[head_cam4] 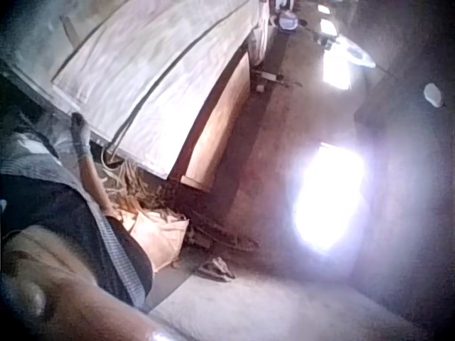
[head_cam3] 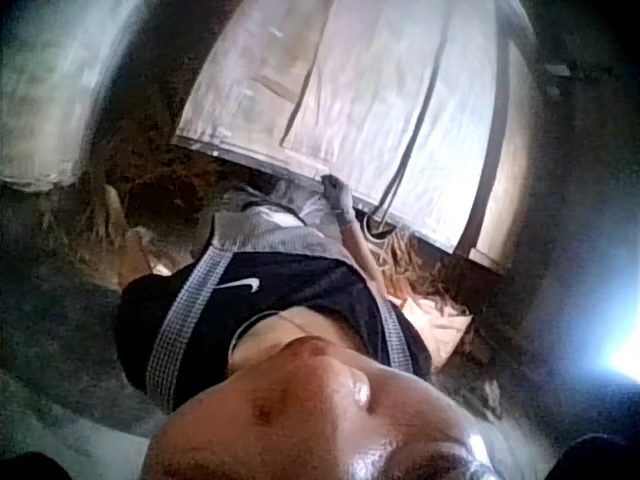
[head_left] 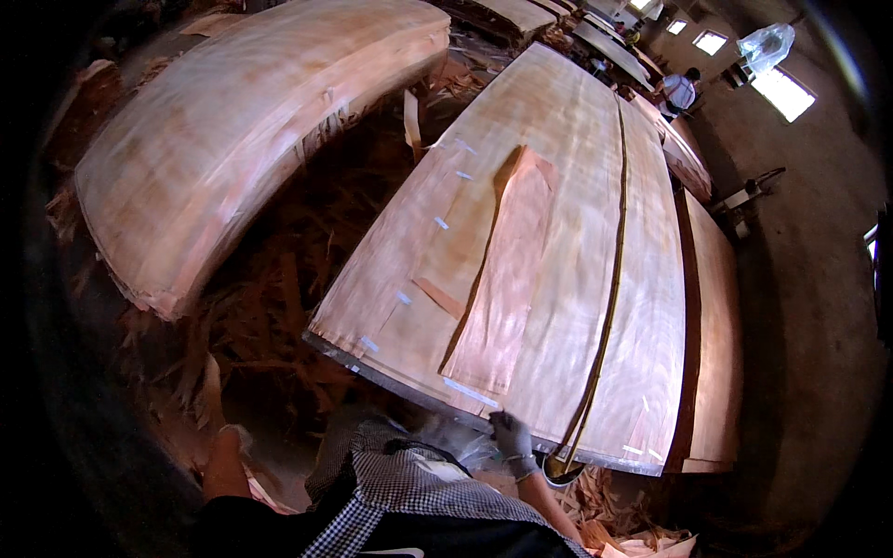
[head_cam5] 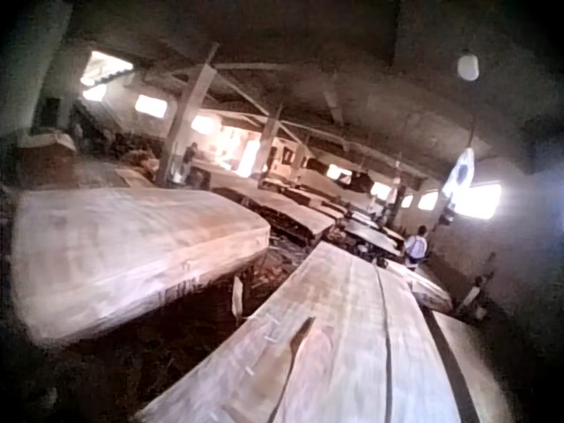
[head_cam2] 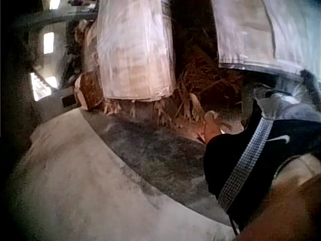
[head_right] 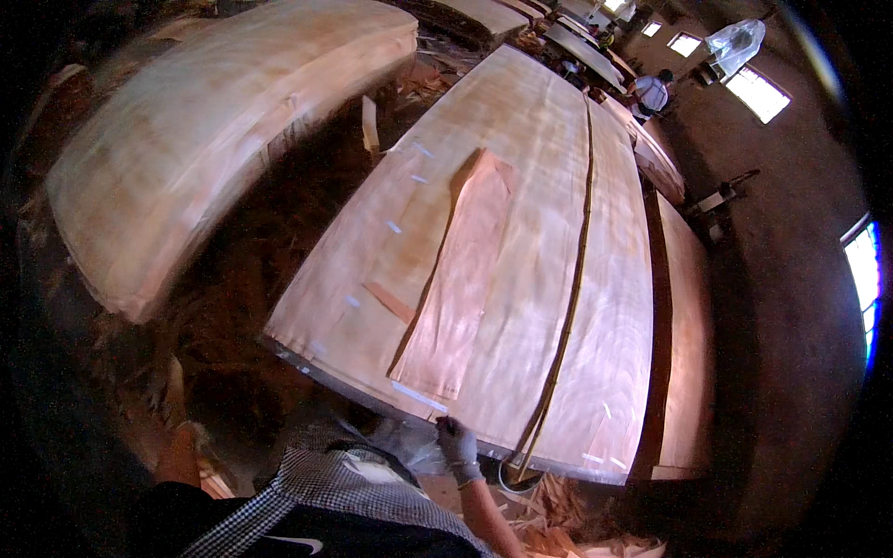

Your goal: The person trims and patches thin wood veneer sheets on a curved mold using a utility knife and adhesive tape, then stacks the processed sheets.

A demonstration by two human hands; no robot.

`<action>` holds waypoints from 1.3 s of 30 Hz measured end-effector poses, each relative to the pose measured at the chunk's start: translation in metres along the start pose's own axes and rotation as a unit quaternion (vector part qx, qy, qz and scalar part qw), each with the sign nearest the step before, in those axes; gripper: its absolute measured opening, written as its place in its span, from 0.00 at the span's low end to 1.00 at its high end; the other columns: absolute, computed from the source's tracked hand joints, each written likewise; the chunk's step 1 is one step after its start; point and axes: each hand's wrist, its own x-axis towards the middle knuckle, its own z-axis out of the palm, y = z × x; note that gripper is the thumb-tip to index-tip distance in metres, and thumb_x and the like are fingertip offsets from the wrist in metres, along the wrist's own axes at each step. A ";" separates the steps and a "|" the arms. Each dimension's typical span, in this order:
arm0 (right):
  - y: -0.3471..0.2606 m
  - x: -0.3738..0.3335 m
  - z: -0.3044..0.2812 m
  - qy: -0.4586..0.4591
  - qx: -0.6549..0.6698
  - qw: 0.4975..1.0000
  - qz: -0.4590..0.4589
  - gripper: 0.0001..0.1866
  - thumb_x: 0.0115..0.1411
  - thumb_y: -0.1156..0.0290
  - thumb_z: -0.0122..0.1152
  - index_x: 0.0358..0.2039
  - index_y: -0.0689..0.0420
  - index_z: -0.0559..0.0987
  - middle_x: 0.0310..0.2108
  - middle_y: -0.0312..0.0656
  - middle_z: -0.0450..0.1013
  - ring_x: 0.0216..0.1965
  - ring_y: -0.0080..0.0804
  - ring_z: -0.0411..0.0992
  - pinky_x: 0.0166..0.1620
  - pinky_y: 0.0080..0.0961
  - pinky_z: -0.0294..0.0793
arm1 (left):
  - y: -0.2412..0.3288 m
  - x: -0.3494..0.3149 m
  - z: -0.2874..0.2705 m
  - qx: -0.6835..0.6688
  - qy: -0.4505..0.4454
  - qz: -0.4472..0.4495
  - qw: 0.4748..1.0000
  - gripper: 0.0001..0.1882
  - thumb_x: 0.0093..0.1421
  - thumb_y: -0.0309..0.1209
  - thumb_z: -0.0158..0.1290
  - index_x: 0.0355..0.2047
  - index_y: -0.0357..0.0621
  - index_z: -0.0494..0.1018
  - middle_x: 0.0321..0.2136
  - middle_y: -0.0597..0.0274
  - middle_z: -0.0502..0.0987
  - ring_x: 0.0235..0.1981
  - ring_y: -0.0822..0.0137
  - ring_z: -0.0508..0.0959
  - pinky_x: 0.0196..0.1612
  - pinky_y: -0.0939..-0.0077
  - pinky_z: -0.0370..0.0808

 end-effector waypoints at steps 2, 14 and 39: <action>-0.011 0.023 -0.006 0.066 -0.109 0.991 0.041 0.14 0.53 0.62 0.53 0.33 0.58 0.77 0.26 0.52 0.73 0.29 0.41 0.74 0.31 0.31 0.69 | 0.008 -0.011 0.024 -0.147 0.276 -0.005 0.950 0.24 0.56 0.42 0.43 0.51 0.43 0.63 0.52 0.53 0.63 0.50 0.53 0.65 0.50 0.63 0.64; -0.053 0.177 0.010 0.029 -0.104 0.994 -0.019 0.12 0.52 0.63 0.55 0.28 0.59 0.78 0.17 0.35 0.70 0.16 0.20 0.65 0.20 0.19 0.65 | 0.157 -0.221 -0.171 -0.107 0.759 0.239 0.596 0.20 0.53 0.36 0.47 0.46 0.45 0.67 0.46 0.52 0.68 0.45 0.52 0.69 0.47 0.64 0.67; -0.126 0.184 0.012 -0.021 -0.272 0.940 0.207 0.14 0.55 0.59 0.46 0.33 0.50 0.78 0.31 0.48 0.73 0.33 0.48 0.71 0.37 0.40 0.70 | 0.372 -0.321 -0.626 -0.096 0.738 0.202 0.636 0.19 0.52 0.43 0.50 0.41 0.47 0.72 0.40 0.53 0.73 0.41 0.53 0.73 0.43 0.62 0.70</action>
